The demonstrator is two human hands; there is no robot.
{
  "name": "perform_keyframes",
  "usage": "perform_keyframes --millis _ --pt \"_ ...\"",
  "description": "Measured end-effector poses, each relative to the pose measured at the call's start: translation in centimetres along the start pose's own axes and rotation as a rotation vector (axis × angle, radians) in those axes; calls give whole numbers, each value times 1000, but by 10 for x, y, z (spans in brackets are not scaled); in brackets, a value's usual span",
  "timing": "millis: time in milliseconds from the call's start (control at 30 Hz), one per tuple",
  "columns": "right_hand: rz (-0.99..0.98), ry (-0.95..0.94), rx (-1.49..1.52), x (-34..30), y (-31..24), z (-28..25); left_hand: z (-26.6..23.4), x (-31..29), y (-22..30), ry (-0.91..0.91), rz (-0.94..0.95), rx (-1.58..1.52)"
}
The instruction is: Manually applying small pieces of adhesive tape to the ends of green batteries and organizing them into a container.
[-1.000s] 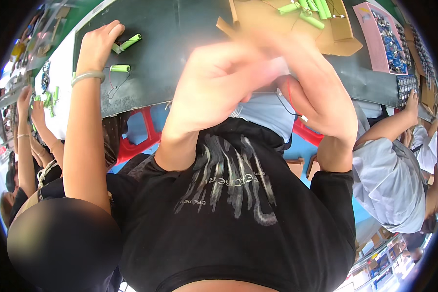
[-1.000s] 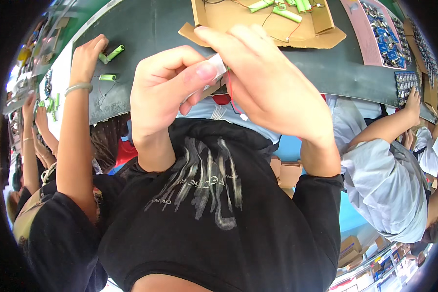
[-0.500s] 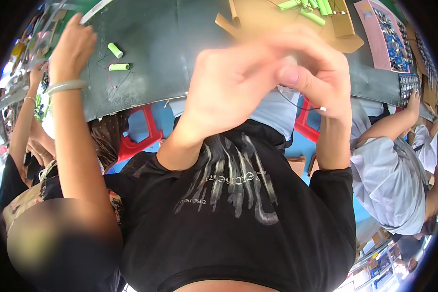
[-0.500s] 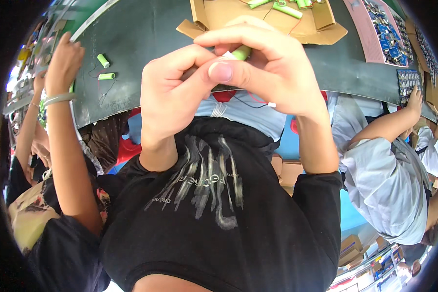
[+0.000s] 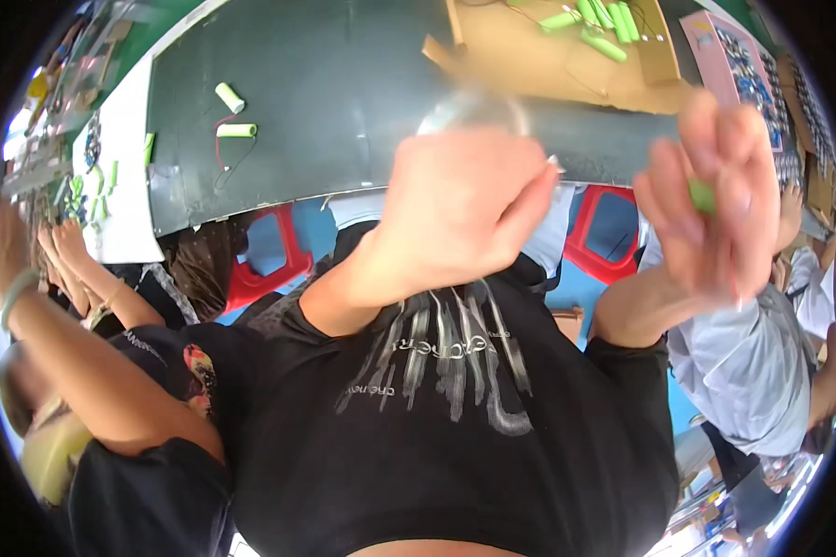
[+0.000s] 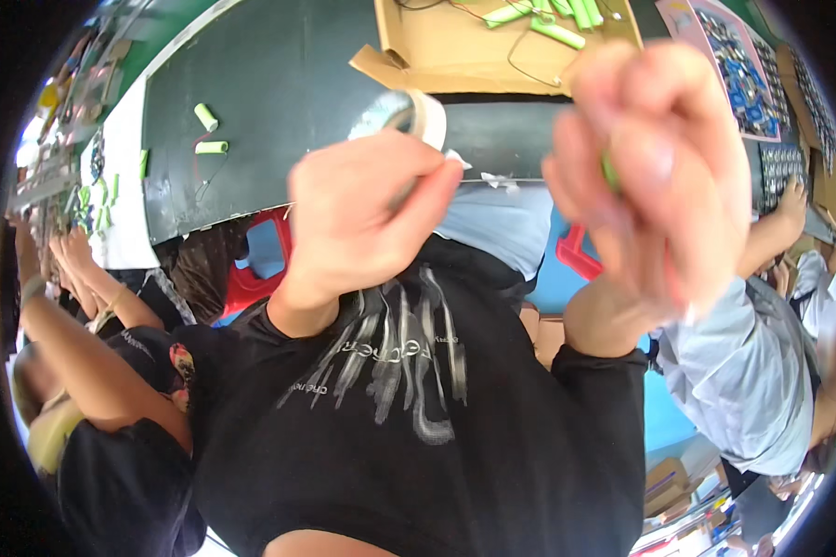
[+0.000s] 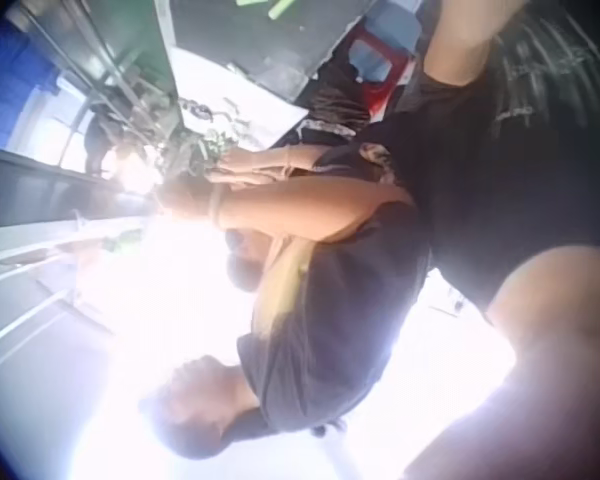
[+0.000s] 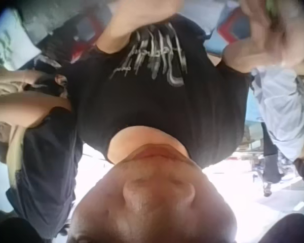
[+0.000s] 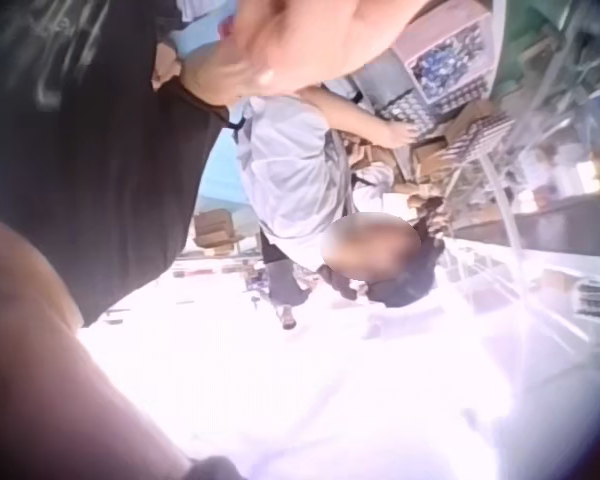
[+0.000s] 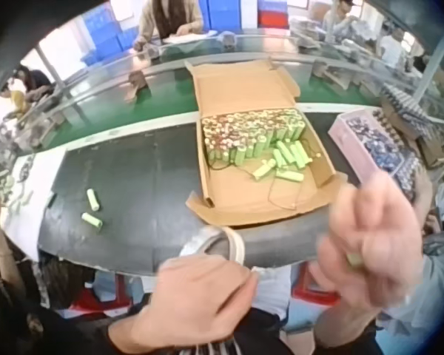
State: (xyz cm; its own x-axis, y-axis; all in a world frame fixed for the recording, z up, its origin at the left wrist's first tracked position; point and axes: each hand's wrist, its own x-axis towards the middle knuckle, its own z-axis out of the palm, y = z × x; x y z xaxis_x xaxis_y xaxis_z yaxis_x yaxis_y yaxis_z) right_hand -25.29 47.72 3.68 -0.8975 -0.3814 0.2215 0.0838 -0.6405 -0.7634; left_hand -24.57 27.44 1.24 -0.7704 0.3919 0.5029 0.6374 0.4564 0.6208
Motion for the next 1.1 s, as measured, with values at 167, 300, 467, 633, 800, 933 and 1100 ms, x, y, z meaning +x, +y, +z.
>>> perform_keyframes --millis 167,300,467,633,800,933,1100 --pt "249 -19 -144 17 62 -19 -50 11 18 564 -198 -167" --pt "310 -44 -476 48 104 15 -81 -1 2 673 113 -425" --pt "-673 6 -973 126 186 54 -84 -1 4 585 161 -579" --pt "-303 32 -1241 93 89 -12 -107 -16 -23 569 116 -558" --pt "-767 81 -1117 82 57 -89 -85 -2 -35 766 82 -651" --pt "-99 -36 -1942 95 36 -75 -71 4 -33 717 81 -705" --pt "-50 -202 -1996 104 34 -65 -62 9 -23 769 -25 -674"
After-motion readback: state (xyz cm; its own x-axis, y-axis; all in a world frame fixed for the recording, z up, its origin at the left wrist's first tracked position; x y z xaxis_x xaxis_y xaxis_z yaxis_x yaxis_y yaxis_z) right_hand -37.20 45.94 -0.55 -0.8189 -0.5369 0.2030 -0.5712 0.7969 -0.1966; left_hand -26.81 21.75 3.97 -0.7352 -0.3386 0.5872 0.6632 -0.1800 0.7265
